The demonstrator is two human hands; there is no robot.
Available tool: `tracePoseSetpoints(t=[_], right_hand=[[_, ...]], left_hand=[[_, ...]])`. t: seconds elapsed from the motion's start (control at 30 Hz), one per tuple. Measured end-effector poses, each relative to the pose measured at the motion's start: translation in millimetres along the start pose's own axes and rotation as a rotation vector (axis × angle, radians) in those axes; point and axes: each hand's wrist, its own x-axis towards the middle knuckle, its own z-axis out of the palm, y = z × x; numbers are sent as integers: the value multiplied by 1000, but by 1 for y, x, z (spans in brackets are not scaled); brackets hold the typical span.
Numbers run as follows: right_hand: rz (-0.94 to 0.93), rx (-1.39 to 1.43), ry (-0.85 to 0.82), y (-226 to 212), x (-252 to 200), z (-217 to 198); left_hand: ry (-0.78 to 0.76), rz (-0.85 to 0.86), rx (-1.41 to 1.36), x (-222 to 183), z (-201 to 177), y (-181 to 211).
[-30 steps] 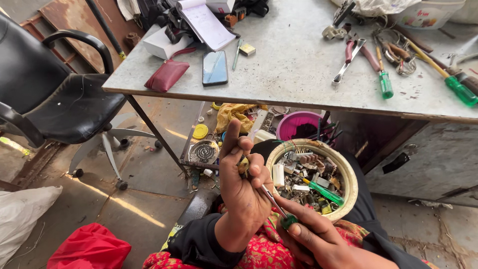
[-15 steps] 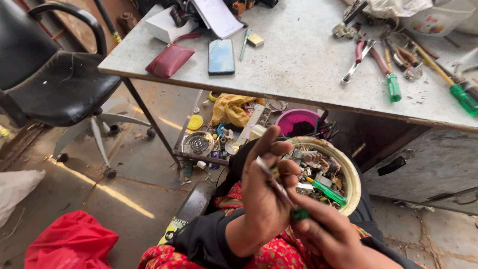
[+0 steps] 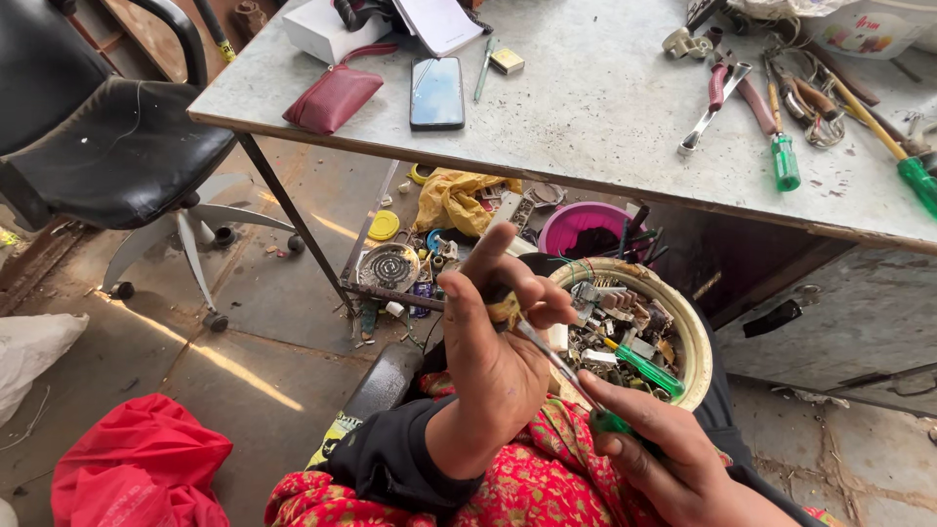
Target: The person repairs a small electronic component by removing pieces of tape and using a screwdriver to adjust internal parts while it sits in a container of miscellaneous hardware.
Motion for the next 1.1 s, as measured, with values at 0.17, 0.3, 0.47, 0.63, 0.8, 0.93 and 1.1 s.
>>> tracePoseSetpoints(t=[0.17,0.3,0.47,0.63,0.8,0.93,1.1], right_hand=[[98,138,-88,10,0,0],[532,485,-66,6,-1,-1],[153,356,32,11,12,-25],[296,-340,613,108,54,-104],[818,-745,680,220,76,-201],[535,-1103,532,259,94,-238],[484,-1049,501,228,106,-215]], left_hand=[[-74,-20,45,1,-2,-6],[-85,-52,160,2,-7,-10],[10,-75,2,17,-12,-6],[28,-126,107,24,-10,-4],[-50,-280,258,26,-2,-21],[-114,-359,130,15,-13,-34],[-121,-402,206,10,-19,-36]])
